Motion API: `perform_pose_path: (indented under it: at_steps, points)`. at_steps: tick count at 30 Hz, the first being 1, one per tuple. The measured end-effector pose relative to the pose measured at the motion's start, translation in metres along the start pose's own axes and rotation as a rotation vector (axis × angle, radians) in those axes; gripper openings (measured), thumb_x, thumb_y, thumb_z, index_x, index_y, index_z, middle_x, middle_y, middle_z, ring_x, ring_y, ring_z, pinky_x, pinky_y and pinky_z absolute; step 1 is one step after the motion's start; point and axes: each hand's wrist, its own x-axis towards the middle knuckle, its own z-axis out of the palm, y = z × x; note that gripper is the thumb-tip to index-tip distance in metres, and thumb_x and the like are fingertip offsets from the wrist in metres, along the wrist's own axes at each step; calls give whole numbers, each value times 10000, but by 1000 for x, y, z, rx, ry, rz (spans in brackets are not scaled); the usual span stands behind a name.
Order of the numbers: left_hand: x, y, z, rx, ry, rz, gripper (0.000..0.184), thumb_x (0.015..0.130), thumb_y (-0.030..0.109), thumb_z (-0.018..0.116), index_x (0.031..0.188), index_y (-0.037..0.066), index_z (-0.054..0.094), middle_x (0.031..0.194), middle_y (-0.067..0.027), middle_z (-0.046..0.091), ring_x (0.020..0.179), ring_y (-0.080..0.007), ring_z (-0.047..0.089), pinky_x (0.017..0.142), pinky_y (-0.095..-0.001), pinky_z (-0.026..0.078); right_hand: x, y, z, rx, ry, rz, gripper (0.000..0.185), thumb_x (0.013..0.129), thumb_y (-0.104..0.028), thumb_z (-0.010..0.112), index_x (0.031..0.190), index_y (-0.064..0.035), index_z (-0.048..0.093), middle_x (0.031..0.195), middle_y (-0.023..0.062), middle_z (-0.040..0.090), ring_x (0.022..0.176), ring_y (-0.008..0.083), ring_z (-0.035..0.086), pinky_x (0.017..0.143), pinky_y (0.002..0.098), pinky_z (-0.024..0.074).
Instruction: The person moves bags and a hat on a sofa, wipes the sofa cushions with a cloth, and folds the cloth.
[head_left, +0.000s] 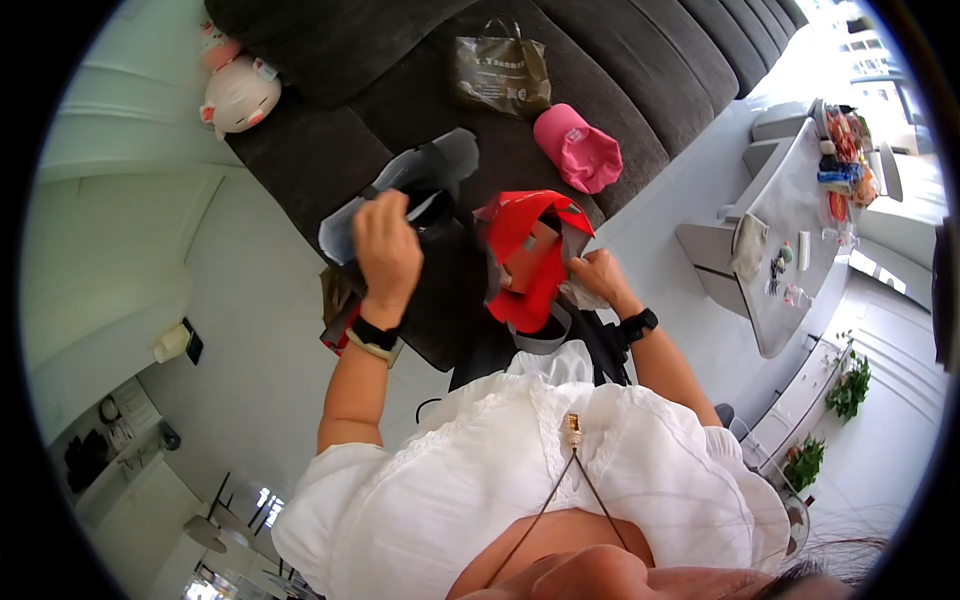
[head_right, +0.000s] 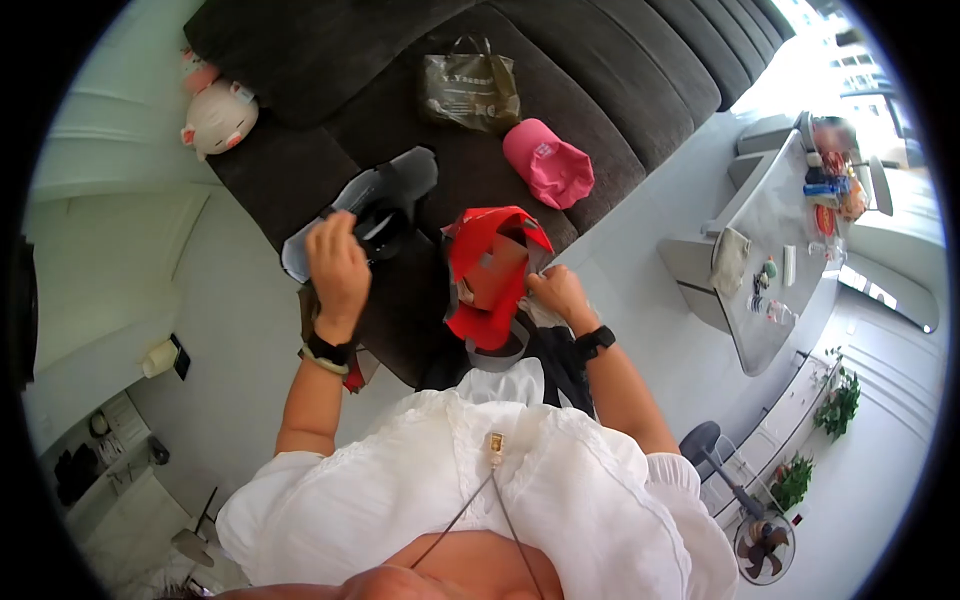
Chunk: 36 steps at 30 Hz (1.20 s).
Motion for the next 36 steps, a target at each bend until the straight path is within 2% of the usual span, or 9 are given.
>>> perform_pose_path:
  at_steps: [4, 5, 8, 20, 25, 28, 32, 34, 36]
  points:
    - [-45, 88, 54, -835, -644, 376, 280, 736, -12, 566, 1015, -8, 591, 993, -154, 633, 919, -330, 619, 816, -395, 501, 0, -4, -1, -27, 20, -23, 446, 742, -372, 574, 854, 43, 693, 905, 280, 648, 880, 413, 638, 807, 458, 506]
    - [-67, 102, 85, -840, -573, 404, 277, 786, 14, 547, 1057, -5, 597, 991, -149, 652, 934, -328, 631, 805, -402, 507, 0, -6, -2, -26, 20, -39, 438, 744, -367, 573, 858, 38, 694, 909, 276, 649, 883, 411, 638, 809, 460, 505]
    - [-77, 108, 159, -268, -1311, 55, 301, 833, 101, 553, 1117, 10, 592, 1094, -192, 626, 1029, -325, 606, 857, -401, 490, 0, -4, -2, -15, 20, -65, 411, 748, -350, 568, 858, 24, 697, 906, 266, 652, 882, 410, 636, 808, 466, 505]
    - [-109, -1, 361, 29, -967, 180, 444, 788, 289, 646, 1161, 57, 586, 1176, -189, 609, 1065, -307, 601, 855, -381, 504, 4, 8, -11, 34, 45, -9, 334, 742, -323, 579, 821, -25, 708, 841, 256, 654, 830, 417, 637, 761, 473, 515]
    - [-99, 49, 317, -760, -762, -524, 419, 758, 160, 657, 1149, 27, 583, 1131, -143, 633, 1015, -264, 637, 824, -368, 522, 5, 16, -12, 66, 78, 25, 323, 725, -326, 609, 817, -34, 710, 857, 246, 659, 833, 412, 639, 759, 468, 518]
    - [-34, 100, 227, -958, -1372, -902, 397, 775, 131, 647, 1142, -6, 581, 1119, -137, 634, 944, -263, 659, 792, -374, 533, 0, 22, -14, 11, 90, 15, 326, 715, -332, 625, 824, -36, 708, 852, 236, 664, 835, 408, 641, 766, 470, 517]
    - [-74, 119, 255, -480, -1188, -55, 334, 846, 142, 602, 1150, 6, 578, 911, -159, 674, 886, -248, 680, 678, -372, 543, -12, 15, -16, -37, 126, 57, 335, 712, -332, 635, 844, -32, 704, 855, 235, 665, 840, 407, 642, 770, 474, 518]
    - [-104, 139, 251, -871, -1194, -316, 345, 818, 196, 604, 1090, -18, 610, 1038, -281, 623, 986, -409, 615, 852, -419, 490, -3, 21, -7, -20, 145, 75, 334, 717, -328, 634, 853, -31, 703, 858, 236, 665, 843, 407, 643, 769, 476, 519]
    - [-133, 156, 243, -992, -1196, -451, 389, 816, 166, 597, 1178, 26, 572, 1049, -263, 631, 996, -401, 615, 863, -417, 483, 0, 25, -3, -3, 197, 37, 321, 713, -298, 623, 810, 0, 690, 808, 263, 647, 794, 425, 637, 736, 479, 516]
